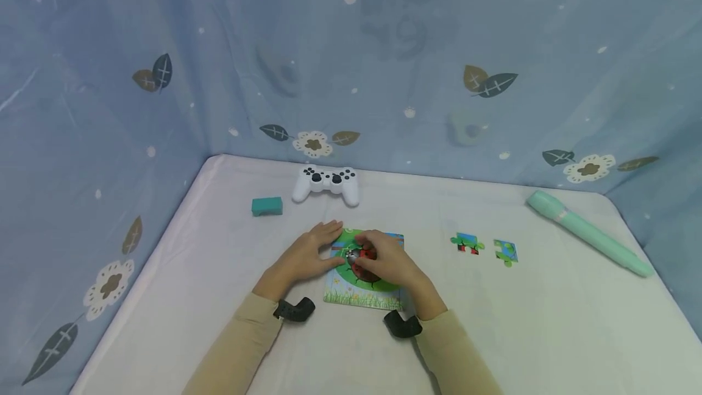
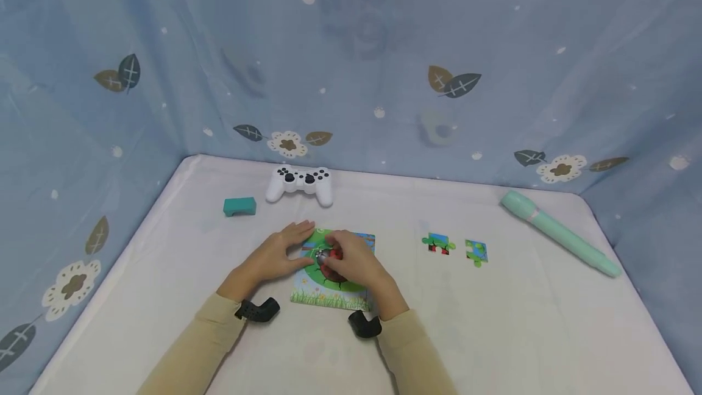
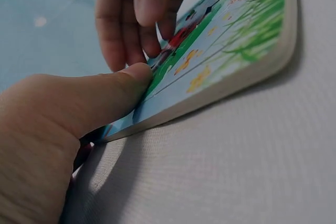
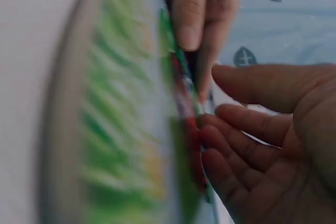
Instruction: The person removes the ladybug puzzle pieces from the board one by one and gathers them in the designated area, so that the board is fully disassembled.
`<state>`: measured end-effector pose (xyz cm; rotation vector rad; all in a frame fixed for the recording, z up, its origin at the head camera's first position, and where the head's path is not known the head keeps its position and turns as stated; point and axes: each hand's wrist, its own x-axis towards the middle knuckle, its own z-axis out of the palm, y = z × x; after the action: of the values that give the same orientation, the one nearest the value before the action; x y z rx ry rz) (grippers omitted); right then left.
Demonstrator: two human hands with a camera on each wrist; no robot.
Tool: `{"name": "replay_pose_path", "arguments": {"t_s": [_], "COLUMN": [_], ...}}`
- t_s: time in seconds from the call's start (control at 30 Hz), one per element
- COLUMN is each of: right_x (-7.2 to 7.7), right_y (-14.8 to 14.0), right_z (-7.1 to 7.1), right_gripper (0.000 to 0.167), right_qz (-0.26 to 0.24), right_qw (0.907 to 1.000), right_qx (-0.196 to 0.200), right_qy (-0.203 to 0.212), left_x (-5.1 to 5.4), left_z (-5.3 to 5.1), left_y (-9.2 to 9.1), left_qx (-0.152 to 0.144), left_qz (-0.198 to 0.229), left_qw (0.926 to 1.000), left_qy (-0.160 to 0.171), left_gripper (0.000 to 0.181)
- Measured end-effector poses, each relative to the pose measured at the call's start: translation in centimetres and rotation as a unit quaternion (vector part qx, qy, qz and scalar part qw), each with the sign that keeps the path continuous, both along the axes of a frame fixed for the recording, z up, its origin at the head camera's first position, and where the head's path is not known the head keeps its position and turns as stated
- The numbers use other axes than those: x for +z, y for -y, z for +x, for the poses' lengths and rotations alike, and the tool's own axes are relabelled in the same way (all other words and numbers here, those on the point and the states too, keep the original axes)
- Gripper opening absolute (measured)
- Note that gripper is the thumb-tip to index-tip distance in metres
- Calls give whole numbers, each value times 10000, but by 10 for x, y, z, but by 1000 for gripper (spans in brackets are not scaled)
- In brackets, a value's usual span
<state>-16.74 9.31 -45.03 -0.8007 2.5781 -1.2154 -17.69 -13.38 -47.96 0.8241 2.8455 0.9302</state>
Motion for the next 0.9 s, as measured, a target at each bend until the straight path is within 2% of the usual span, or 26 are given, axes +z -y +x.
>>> {"name": "replay_pose_path", "arguments": {"t_s": [0.2,0.47,0.7,0.9], "right_x": [-8,-15,-16,-17], "right_y": [8,12,12,12], "right_z": [2,1,1,2], "right_gripper": [37,39,40,47], "right_qz": [127,320,320,145], "right_qw": [9991,9967,9965,9961], "right_qx": [-241,-265,-270,-542], "right_qy": [-318,-701,-724,-675], "left_x": [1,5,5,2], "left_z": [0,2,1,0], "left_y": [0,0,0,0], "left_qx": [-39,13,5,-28], "left_qz": [-45,-24,-35,-48], "left_qw": [10000,10000,10000,10000], "left_qy": [-50,55,73,-38], "left_gripper": [71,73,73,72]}}
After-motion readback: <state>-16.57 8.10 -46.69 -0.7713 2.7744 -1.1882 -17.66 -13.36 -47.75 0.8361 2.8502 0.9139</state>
